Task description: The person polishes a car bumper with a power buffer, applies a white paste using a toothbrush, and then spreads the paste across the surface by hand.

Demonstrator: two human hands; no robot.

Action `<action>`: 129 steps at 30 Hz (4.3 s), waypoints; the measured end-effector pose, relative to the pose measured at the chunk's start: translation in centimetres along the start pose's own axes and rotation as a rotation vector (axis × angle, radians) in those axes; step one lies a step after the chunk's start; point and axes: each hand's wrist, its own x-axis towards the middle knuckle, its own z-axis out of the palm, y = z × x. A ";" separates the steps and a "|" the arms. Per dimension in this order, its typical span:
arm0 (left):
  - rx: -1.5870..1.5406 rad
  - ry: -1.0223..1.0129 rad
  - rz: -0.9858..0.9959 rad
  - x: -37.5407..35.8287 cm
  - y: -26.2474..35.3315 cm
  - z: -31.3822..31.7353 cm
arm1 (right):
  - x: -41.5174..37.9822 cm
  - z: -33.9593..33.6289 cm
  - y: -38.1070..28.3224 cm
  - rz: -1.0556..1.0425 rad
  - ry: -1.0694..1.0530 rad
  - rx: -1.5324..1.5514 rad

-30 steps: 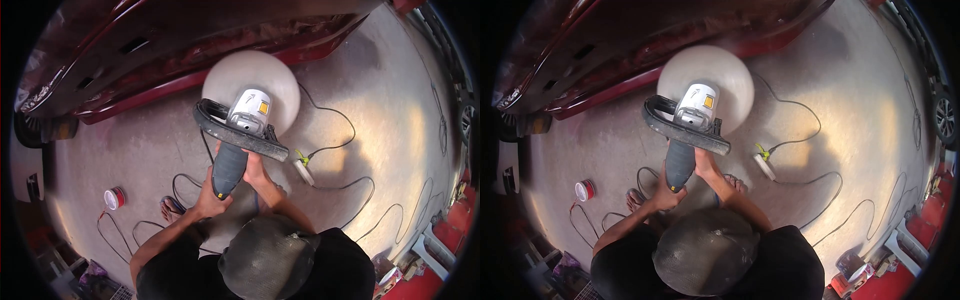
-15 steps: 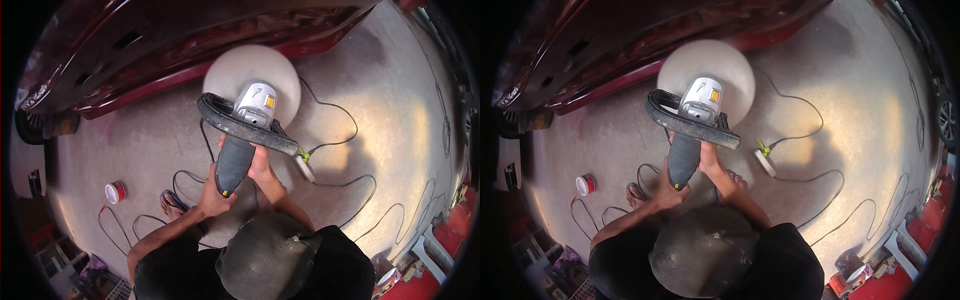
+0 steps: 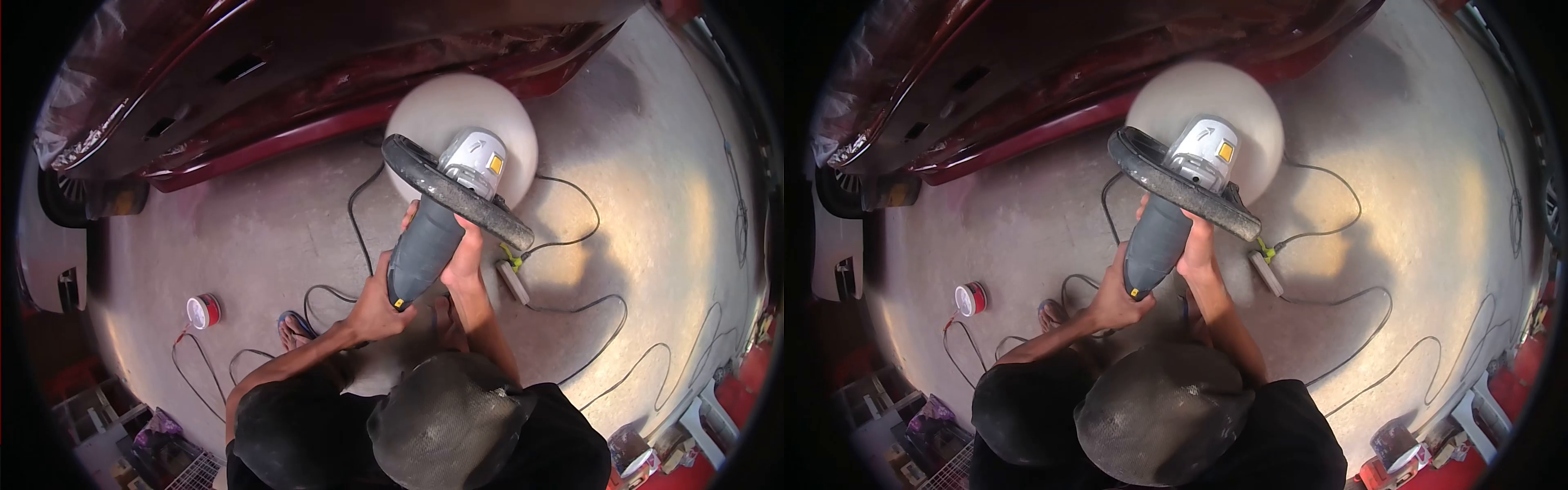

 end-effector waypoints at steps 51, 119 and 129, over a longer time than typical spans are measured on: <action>-0.014 0.125 0.059 -2.2 -1.8 -0.8 | 0.2 0.3 3.3 0.069 -0.032 -0.060; -0.125 0.633 -0.313 -12.3 -16.3 -4.3 | 1.2 5.2 22.6 0.116 -0.165 -0.334; -0.041 0.201 -0.113 -5.2 -8.7 -2.7 | -0.4 -0.6 10.1 0.100 -0.205 -0.136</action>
